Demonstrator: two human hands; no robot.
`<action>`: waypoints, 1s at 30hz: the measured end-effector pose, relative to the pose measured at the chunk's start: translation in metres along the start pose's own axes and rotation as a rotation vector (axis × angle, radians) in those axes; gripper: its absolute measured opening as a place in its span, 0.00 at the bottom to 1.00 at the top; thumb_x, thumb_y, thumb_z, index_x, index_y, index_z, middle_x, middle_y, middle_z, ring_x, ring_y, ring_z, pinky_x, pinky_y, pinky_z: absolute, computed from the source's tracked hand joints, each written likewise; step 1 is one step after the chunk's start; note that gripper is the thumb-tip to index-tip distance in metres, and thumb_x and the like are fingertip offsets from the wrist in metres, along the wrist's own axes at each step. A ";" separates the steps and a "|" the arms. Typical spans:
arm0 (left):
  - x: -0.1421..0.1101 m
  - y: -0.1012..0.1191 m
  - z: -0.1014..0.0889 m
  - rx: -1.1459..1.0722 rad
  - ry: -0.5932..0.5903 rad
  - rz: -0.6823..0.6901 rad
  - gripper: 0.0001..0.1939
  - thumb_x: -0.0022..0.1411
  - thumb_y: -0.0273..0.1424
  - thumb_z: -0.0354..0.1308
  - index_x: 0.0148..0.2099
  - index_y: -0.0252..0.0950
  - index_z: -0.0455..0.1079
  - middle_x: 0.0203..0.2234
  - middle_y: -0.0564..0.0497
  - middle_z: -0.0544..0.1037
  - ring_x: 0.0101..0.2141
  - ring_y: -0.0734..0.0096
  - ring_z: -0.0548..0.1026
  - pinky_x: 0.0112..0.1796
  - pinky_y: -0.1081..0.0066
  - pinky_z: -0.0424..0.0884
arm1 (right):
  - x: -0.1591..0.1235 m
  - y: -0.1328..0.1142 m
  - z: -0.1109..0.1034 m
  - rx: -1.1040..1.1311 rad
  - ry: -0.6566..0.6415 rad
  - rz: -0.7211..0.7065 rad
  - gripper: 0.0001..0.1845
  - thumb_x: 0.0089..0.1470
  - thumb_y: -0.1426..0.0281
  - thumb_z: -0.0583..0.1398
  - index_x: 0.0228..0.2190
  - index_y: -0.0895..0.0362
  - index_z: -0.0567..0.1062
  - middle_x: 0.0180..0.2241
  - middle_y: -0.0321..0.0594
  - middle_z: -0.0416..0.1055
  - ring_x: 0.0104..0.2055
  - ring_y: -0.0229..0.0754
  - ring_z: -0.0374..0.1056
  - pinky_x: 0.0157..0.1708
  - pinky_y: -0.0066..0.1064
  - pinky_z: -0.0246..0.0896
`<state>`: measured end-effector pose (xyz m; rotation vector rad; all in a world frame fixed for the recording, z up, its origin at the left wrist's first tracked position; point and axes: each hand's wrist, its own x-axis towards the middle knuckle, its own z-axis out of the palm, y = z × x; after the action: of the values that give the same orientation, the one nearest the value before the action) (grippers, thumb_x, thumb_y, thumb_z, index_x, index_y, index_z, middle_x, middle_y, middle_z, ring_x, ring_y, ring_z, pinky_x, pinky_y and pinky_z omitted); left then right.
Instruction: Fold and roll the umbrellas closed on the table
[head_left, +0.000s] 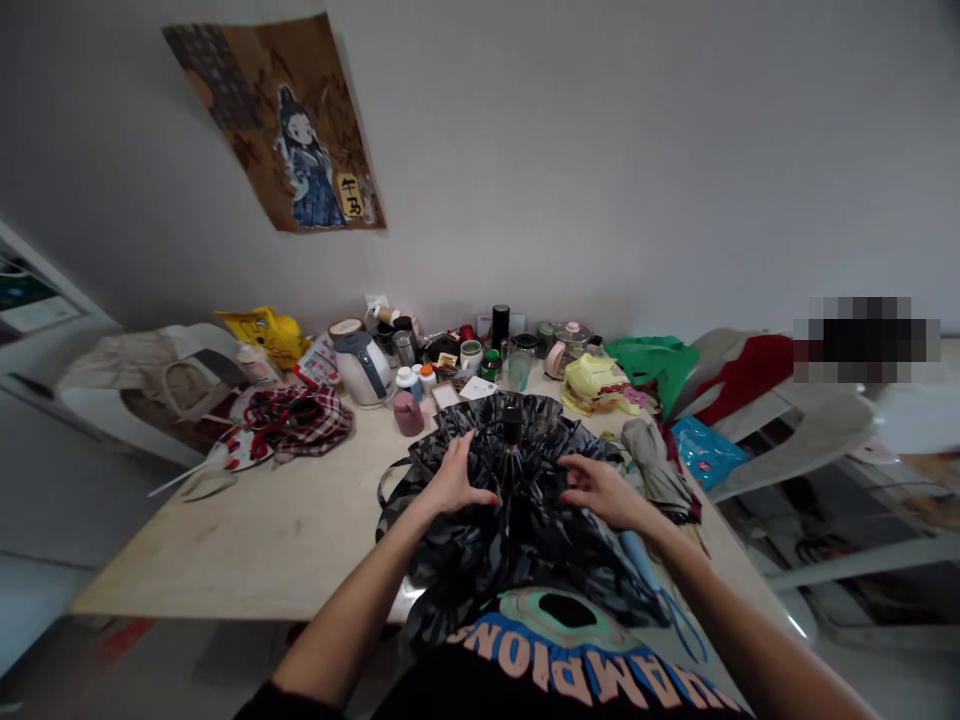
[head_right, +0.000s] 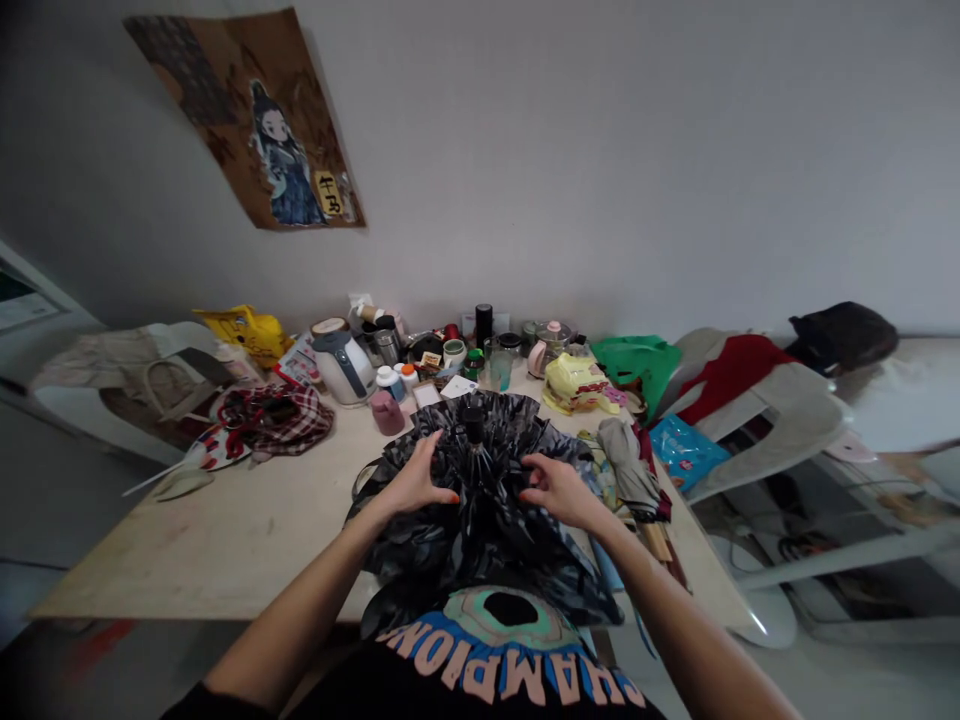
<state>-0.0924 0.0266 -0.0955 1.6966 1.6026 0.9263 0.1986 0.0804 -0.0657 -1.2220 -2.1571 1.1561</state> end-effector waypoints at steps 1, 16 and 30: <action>0.006 0.000 0.005 -0.003 -0.021 0.016 0.62 0.30 0.35 0.74 0.66 0.35 0.48 0.60 0.34 0.55 0.60 0.43 0.56 0.59 0.49 0.54 | 0.008 -0.002 0.010 0.040 0.024 -0.007 0.22 0.40 0.69 0.63 0.42 0.57 0.72 0.27 0.33 0.67 0.27 0.36 0.65 0.30 0.29 0.63; 0.014 0.025 0.029 -0.013 -0.002 0.049 0.41 0.40 0.33 0.71 0.54 0.35 0.56 0.40 0.48 0.73 0.41 0.60 0.73 0.46 0.60 0.67 | 0.027 -0.012 0.041 0.215 0.065 -0.109 0.29 0.39 0.72 0.62 0.47 0.56 0.67 0.39 0.41 0.66 0.29 0.36 0.65 0.29 0.30 0.66; 0.034 0.008 0.037 -0.014 -0.043 0.017 0.56 0.28 0.39 0.75 0.60 0.32 0.56 0.47 0.43 0.63 0.53 0.48 0.60 0.55 0.51 0.58 | 0.068 -0.007 0.031 0.129 -0.106 -0.183 0.67 0.24 0.65 0.74 0.63 0.58 0.48 0.54 0.51 0.56 0.45 0.46 0.64 0.46 0.42 0.66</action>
<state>-0.0563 0.0606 -0.1071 1.7116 1.5524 0.9008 0.1378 0.1215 -0.0818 -0.9067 -2.1795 1.2829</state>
